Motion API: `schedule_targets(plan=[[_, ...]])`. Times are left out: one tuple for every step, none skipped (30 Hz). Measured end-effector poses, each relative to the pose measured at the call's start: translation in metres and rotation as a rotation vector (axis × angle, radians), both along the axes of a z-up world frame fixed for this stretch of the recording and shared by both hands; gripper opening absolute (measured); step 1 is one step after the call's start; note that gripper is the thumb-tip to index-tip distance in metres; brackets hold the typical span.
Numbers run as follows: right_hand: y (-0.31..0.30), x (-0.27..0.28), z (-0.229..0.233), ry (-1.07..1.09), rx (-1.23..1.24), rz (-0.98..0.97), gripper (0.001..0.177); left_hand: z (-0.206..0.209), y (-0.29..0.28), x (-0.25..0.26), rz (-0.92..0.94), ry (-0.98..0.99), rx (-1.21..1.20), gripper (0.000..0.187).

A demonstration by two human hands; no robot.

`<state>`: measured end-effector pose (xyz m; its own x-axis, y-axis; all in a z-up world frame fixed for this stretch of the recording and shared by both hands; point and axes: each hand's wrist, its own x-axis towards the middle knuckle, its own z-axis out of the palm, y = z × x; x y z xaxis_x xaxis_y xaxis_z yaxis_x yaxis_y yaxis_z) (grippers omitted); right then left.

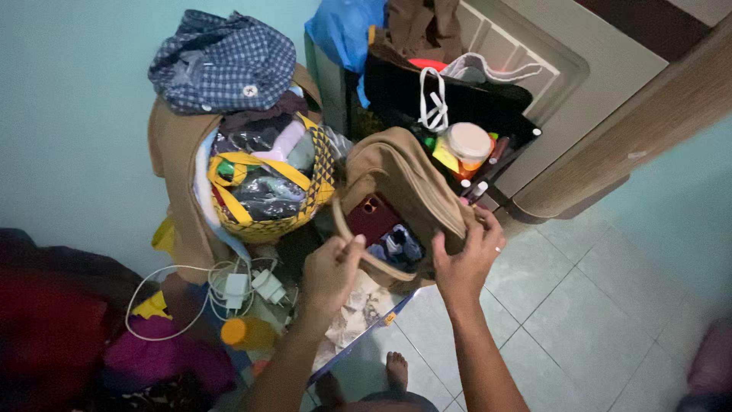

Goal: The person picks up a beige bag from a chair, unzips it, and packs items from a cluttered dresser into it: a phone, a wallet, a red notebook, and a coiled white charging cable. They zip and unzip compartments while arranging the contents inside the bag.

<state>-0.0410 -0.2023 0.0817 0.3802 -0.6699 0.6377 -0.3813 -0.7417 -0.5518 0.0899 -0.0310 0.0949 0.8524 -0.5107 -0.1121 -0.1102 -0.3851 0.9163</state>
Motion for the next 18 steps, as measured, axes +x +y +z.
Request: schedule_targets(plan=[[0.005,0.001,0.001,-0.001,0.002,-0.012,0.053,0.001,0.000,0.003,-0.038,0.055,0.051,0.050],[0.011,0.001,0.003,-0.007,0.007,-0.020,0.054,0.001,0.000,0.005,-0.038,0.013,0.022,0.049],[0.016,0.002,0.004,-0.011,0.012,-0.027,0.056,0.001,0.001,0.006,-0.036,-0.027,-0.007,0.048],[0.022,0.002,0.004,-0.015,0.017,-0.034,0.058,0.002,0.002,0.006,-0.034,-0.067,-0.035,0.046],[0.029,0.001,0.004,-0.028,-0.005,-0.050,0.058,0.003,0.005,0.004,-0.035,-0.018,-0.045,0.045],[0.039,-0.001,0.004,-0.041,-0.026,-0.065,0.057,0.004,0.011,0.002,-0.036,0.032,-0.054,0.044],[0.050,-0.003,0.003,-0.052,-0.045,-0.076,0.057,0.005,0.018,0.001,-0.033,0.083,-0.062,0.043],[0.061,-0.006,0.002,-0.067,-0.076,-0.081,0.057,0.005,0.028,-0.002,-0.064,0.090,-0.094,0.040],[0.074,-0.008,0.000,-0.083,-0.104,-0.079,0.057,0.006,0.041,-0.006,-0.087,0.096,-0.124,0.038],[0.086,-0.010,-0.002,-0.100,-0.132,-0.076,0.057,0.005,0.053,-0.009,-0.110,0.102,-0.155,0.036],[0.098,-0.012,-0.006,-0.105,-0.132,-0.037,0.051,0.004,0.067,-0.012,-0.107,0.088,-0.159,0.034],[0.110,-0.013,-0.010,-0.111,-0.133,0.001,0.045,0.001,0.084,-0.013,-0.104,0.074,-0.162,0.032],[0.121,-0.014,-0.013,-0.118,-0.134,0.039,0.039,-0.001,0.100,-0.015,-0.102,0.058,-0.166,0.030],[0.130,-0.013,-0.016,-0.081,-0.111,0.121,0.037,-0.003,0.116,-0.016,-0.094,0.087,-0.192,0.029],[0.139,-0.011,-0.020,-0.042,-0.089,0.202,0.034,-0.006,0.133,-0.017,-0.086,0.116,-0.219,0.027],[0.147,-0.008,-0.022,-0.004,-0.067,0.284,0.032,-0.008,0.149,-0.017,-0.077,0.144,-0.247,0.026],[0.155,-0.005,-0.024,0.002,-0.027,0.343,0.030,-0.011,0.164,-0.017,-0.033,0.233,-0.305,0.022],[0.165,-0.001,-0.027,0.009,0.013,0.401,0.028,-0.014,0.178,-0.017,0.011,0.320,-0.364,0.019]])
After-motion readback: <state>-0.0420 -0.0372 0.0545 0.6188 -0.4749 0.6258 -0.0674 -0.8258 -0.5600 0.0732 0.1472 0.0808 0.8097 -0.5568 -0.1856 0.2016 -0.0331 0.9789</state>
